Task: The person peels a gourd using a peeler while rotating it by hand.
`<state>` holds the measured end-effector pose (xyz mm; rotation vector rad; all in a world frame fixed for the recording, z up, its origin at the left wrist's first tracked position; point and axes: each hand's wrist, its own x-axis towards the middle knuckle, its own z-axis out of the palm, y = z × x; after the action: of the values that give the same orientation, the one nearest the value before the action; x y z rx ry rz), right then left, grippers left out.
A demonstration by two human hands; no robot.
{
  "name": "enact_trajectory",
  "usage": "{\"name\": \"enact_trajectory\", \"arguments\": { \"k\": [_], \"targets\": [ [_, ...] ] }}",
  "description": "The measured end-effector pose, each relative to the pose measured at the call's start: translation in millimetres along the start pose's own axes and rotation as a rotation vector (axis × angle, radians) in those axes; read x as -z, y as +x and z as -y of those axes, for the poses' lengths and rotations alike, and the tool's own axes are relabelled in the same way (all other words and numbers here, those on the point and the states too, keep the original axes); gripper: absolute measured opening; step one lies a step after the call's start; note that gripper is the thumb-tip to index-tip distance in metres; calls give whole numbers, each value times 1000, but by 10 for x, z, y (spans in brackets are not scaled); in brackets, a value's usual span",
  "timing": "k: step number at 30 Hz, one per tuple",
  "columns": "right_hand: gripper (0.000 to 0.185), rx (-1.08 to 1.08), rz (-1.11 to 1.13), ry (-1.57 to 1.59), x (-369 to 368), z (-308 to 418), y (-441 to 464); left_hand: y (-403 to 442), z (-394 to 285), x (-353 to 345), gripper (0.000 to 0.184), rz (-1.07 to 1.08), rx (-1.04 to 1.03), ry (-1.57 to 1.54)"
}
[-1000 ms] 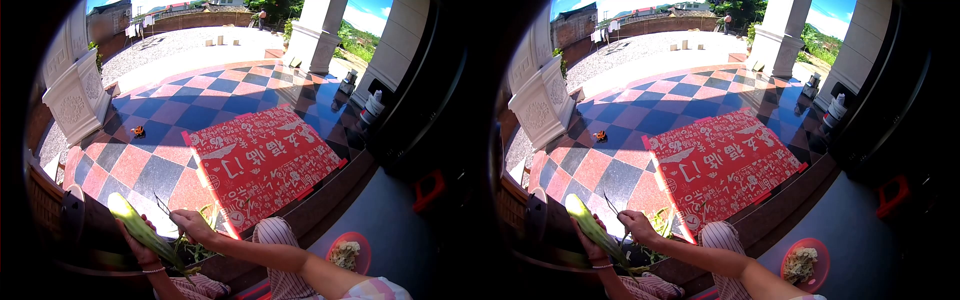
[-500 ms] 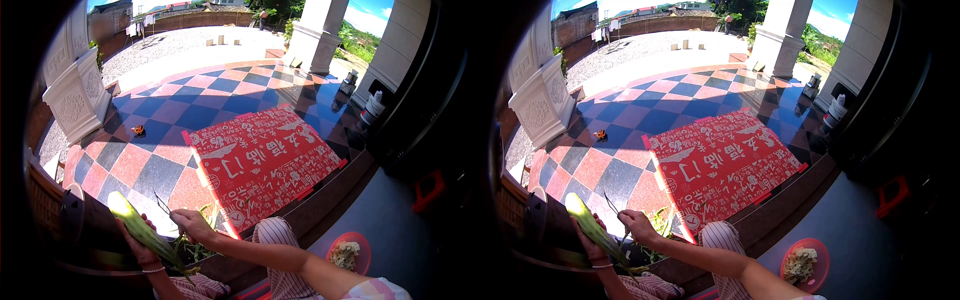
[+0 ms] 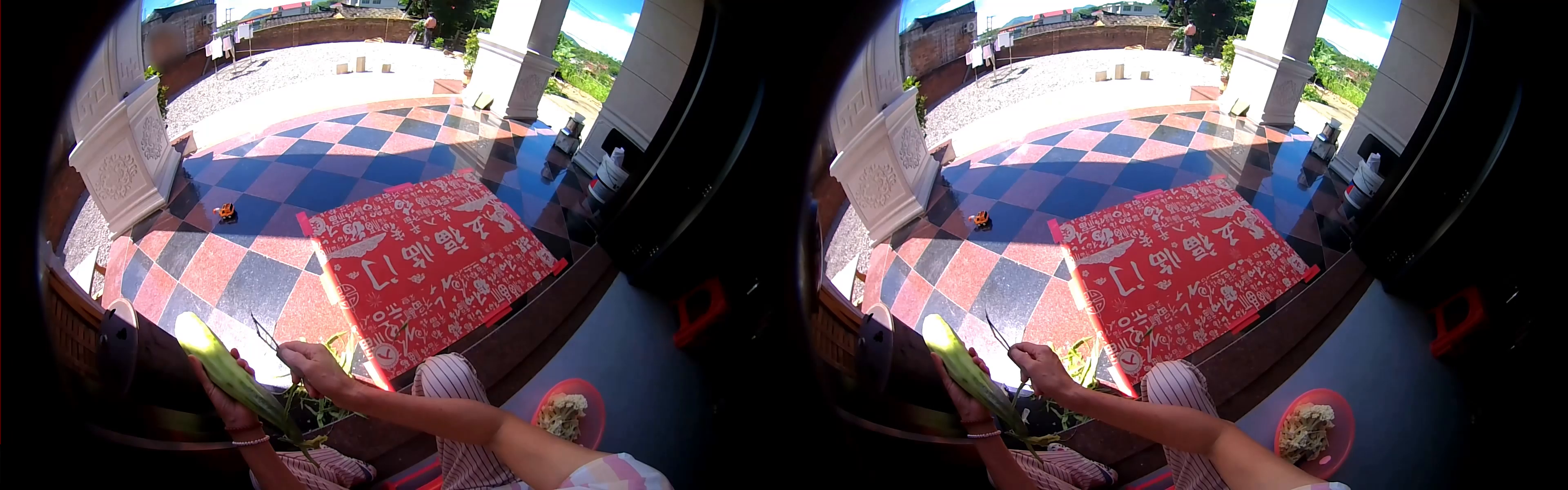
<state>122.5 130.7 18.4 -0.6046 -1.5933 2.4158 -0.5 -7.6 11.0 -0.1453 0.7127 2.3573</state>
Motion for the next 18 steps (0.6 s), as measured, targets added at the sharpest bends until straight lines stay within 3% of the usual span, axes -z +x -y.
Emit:
{"name": "enact_trajectory", "arguments": {
  "k": [18],
  "targets": [
    [35, 101, -16, -135, -5, -57, -8, -32, 13, -35, 58, 19, -30, 14]
  ]
}}
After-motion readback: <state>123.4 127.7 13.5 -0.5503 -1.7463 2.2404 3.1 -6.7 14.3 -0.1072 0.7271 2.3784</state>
